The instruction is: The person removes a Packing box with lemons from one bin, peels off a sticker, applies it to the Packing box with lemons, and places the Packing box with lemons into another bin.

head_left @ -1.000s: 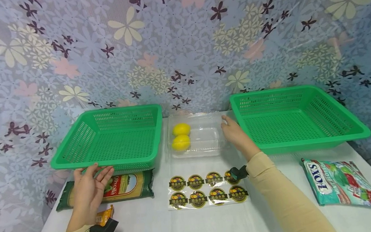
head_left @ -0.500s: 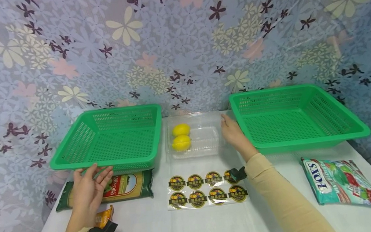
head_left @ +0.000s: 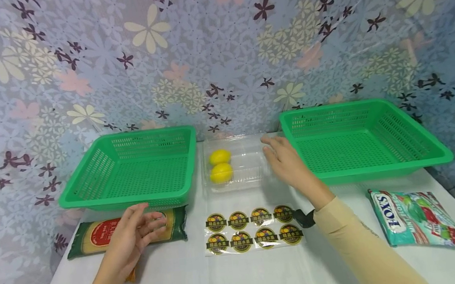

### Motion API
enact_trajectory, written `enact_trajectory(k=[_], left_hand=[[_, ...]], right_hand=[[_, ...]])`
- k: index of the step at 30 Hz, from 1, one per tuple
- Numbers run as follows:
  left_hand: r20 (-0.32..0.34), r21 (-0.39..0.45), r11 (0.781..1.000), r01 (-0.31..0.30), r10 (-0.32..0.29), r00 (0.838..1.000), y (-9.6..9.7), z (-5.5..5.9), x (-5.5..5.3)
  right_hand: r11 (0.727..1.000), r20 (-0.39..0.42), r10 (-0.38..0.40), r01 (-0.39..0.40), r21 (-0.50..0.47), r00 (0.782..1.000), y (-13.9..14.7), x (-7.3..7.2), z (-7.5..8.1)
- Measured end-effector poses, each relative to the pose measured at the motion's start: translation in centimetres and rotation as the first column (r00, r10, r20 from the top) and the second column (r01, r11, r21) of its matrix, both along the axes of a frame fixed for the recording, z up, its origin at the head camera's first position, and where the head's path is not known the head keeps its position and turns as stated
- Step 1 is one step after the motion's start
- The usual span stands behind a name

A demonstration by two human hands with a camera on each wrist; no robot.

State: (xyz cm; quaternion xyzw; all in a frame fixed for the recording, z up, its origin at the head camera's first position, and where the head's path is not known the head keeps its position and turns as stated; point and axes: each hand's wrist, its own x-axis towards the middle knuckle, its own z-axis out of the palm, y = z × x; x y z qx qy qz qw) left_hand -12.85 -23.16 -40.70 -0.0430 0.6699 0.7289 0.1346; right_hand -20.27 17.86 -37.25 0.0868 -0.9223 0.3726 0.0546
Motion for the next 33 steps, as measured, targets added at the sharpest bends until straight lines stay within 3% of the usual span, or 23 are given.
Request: enact_trajectory(k=[3, 6, 9, 12, 16, 21, 26, 33], left_hand=[[0.007, -0.048, 0.997, 0.056, -0.056, 0.998, 1.4, 0.2, 0.6], [0.009, -0.094, 0.988, 0.121, -0.121, 0.993, 2.8, 0.2, 0.9], [0.006, -0.126, 0.974, 0.186, -0.186, 0.982, 3.9, -0.2, 1.2], [0.003, -0.148, 0.957, 0.248, -0.250, 0.968, 4.8, -0.7, 1.5], [0.001, -0.163, 0.945, 0.284, -0.288, 0.958, 5.6, -1.1, 1.8], [-0.006, -0.163, 0.943, 0.290, -0.295, 0.956, 6.2, -1.6, 2.0], [0.007, -0.168, 0.945, 0.282, -0.285, 0.959, 6.7, -1.7, 2.0], [0.004, -0.160, 0.944, 0.290, -0.293, 0.956, 7.0, -2.0, 2.1]], right_hand=[[0.996, 0.027, 0.075, -0.074, -0.055, 0.997, -0.3, 1.5, 0.2], [0.975, 0.140, 0.182, -0.160, -0.155, 0.973, -1.1, 2.7, -0.5], [0.940, 0.264, 0.286, -0.217, -0.264, 0.921, -2.3, 3.5, -1.7], [0.914, 0.380, 0.346, -0.216, -0.344, 0.858, -3.5, 4.2, -3.0], [0.874, 0.492, 0.398, -0.158, -0.459, 0.774, -4.8, 4.7, -4.2], [0.828, 0.549, 0.444, -0.090, -0.554, 0.708, -5.6, 5.0, -4.9], [0.805, 0.572, 0.486, -0.084, -0.588, 0.661, -6.1, 5.0, -5.5], [0.790, 0.574, 0.518, -0.098, -0.605, 0.634, -6.6, 5.1, -6.1]])
